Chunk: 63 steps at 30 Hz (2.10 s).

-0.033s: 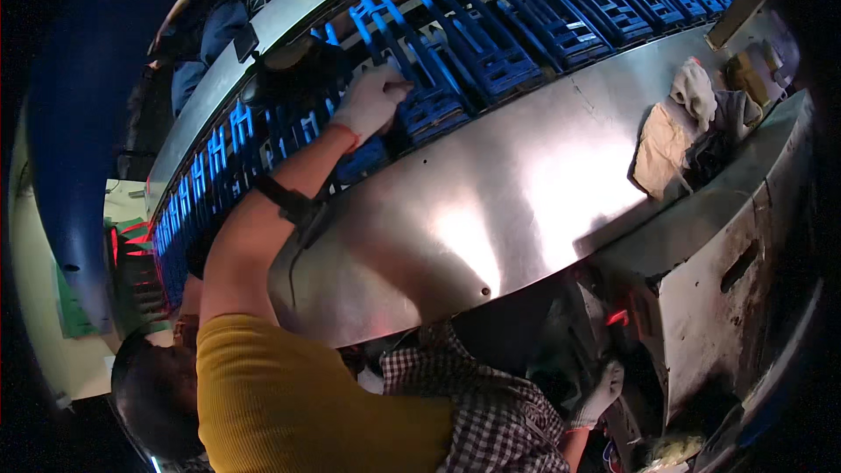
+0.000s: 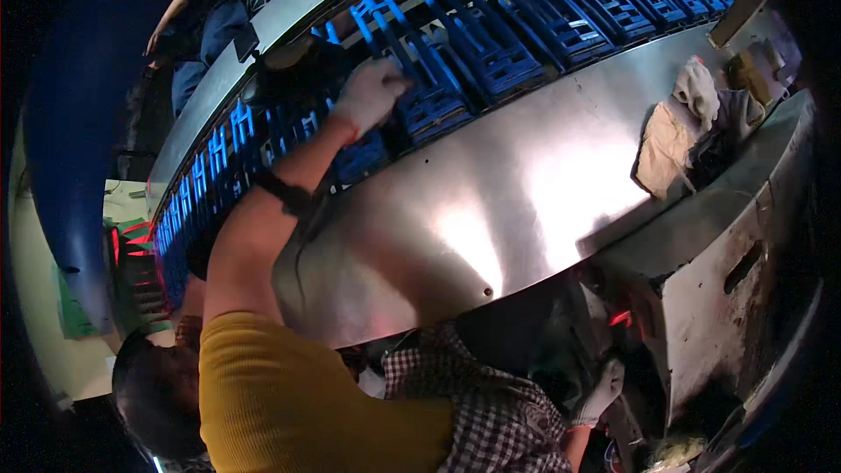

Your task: Put on work gloves and use a buffing machine to process a shoe component.

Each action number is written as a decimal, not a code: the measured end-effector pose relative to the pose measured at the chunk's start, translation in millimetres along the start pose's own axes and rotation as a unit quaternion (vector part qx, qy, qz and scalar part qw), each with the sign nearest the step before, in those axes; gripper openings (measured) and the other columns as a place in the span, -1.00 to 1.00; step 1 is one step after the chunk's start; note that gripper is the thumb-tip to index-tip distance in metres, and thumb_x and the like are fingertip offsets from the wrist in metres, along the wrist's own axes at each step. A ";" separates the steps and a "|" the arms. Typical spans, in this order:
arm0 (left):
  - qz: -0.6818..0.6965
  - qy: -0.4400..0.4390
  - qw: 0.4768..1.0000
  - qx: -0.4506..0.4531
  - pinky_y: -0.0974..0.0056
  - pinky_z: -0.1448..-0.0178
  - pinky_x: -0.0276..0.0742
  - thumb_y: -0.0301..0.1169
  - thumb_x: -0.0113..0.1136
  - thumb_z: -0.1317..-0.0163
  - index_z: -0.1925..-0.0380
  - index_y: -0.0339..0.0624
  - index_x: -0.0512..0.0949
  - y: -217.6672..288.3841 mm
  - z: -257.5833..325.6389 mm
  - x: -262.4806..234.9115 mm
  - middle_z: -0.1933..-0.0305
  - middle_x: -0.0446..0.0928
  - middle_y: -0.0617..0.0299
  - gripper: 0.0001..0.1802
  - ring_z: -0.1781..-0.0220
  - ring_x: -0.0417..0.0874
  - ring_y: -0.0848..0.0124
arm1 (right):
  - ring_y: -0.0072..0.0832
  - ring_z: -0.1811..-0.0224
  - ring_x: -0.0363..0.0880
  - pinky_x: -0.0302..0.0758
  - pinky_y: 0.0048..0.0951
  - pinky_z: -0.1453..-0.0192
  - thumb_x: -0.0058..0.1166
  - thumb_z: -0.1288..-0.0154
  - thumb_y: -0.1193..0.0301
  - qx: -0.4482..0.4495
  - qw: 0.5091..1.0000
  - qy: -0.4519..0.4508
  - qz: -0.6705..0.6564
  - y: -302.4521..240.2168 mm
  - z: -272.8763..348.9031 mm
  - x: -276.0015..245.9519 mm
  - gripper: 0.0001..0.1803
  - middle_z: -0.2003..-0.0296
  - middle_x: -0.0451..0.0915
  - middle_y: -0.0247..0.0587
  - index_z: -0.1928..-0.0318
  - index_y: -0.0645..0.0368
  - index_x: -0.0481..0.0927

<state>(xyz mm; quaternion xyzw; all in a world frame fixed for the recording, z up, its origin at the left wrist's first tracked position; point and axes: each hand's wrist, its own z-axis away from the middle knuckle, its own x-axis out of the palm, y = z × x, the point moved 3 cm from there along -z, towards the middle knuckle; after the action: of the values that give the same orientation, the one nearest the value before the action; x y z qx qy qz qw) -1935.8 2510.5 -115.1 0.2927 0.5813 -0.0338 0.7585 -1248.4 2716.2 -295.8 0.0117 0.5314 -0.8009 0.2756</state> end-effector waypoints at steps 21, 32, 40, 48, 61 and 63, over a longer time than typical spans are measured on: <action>-0.204 -0.107 0.969 0.087 -0.05 -0.15 0.63 -0.20 0.08 -0.32 0.13 -0.14 0.77 -9.4 -44.4 28.0 0.01 0.71 -0.14 -0.63 -0.06 0.72 -0.13 | -0.52 -0.03 0.53 0.48 -0.43 -0.16 0.04 -0.62 0.32 0.086 0.995 0.026 0.047 4.6 8.9 -2.2 -0.60 -0.08 0.63 -0.22 -0.22 0.40 0.58; -0.036 0.004 0.969 0.243 -0.03 -0.04 0.61 -0.29 0.33 -0.22 0.20 -0.14 0.72 50.7 14.6 30.4 0.11 0.68 -0.04 -0.79 0.07 0.69 -0.05 | -0.50 0.05 0.52 0.46 -0.41 -0.10 0.06 -0.61 0.31 0.071 0.994 0.057 -0.059 -1.5 10.9 -0.4 -0.70 0.04 0.60 -0.26 -0.06 0.34 0.60; -0.131 -0.009 0.968 0.214 -0.06 -0.05 0.58 -0.20 0.22 -0.29 0.21 -0.08 0.76 99.0 -23.5 59.9 0.06 0.67 -0.01 -0.74 -0.03 0.68 -0.04 | -0.65 0.24 0.34 0.33 -0.52 0.10 0.03 -0.61 0.38 -0.083 0.995 -0.041 -0.042 -70.9 8.0 45.9 -0.79 0.31 0.51 -0.42 0.22 0.25 0.51; -0.074 0.066 0.977 0.188 -0.06 -0.06 0.57 -0.20 0.16 -0.35 0.19 -0.07 0.75 57.6 -5.8 59.6 0.09 0.67 0.02 -0.73 0.03 0.70 -0.02 | -0.59 0.19 0.37 0.38 -0.47 0.03 0.10 -0.57 0.38 -0.015 1.000 -0.004 0.001 -48.2 11.4 39.0 -0.81 0.28 0.49 -0.45 0.16 0.28 0.54; -0.048 0.028 0.972 0.229 0.02 -0.18 0.55 -0.24 0.14 -0.40 0.16 -0.15 0.73 65.9 12.9 52.1 0.02 0.67 0.01 -0.73 -0.06 0.67 -0.04 | -0.64 0.28 0.24 0.28 -0.47 0.16 0.09 -0.56 0.42 0.007 0.999 0.018 -0.033 -30.3 13.0 33.1 -0.73 0.37 0.35 -0.52 0.37 0.16 0.42; -0.063 0.027 0.966 0.250 -0.03 -0.17 0.54 -0.24 0.13 -0.39 0.17 -0.14 0.72 83.5 -9.6 66.3 0.02 0.67 0.03 -0.72 -0.05 0.66 -0.05 | -0.63 0.29 0.22 0.27 -0.46 0.16 0.09 -0.57 0.41 -0.001 0.999 0.016 -0.040 -31.7 6.9 35.2 -0.71 0.37 0.33 -0.53 0.38 0.16 0.39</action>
<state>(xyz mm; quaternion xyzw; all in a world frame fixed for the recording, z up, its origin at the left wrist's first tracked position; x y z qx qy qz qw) -1890.0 2603.3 -142.5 0.4363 0.5917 -0.2182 0.6418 -1290.7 2704.2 -277.0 0.0034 0.5364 -0.8106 0.2350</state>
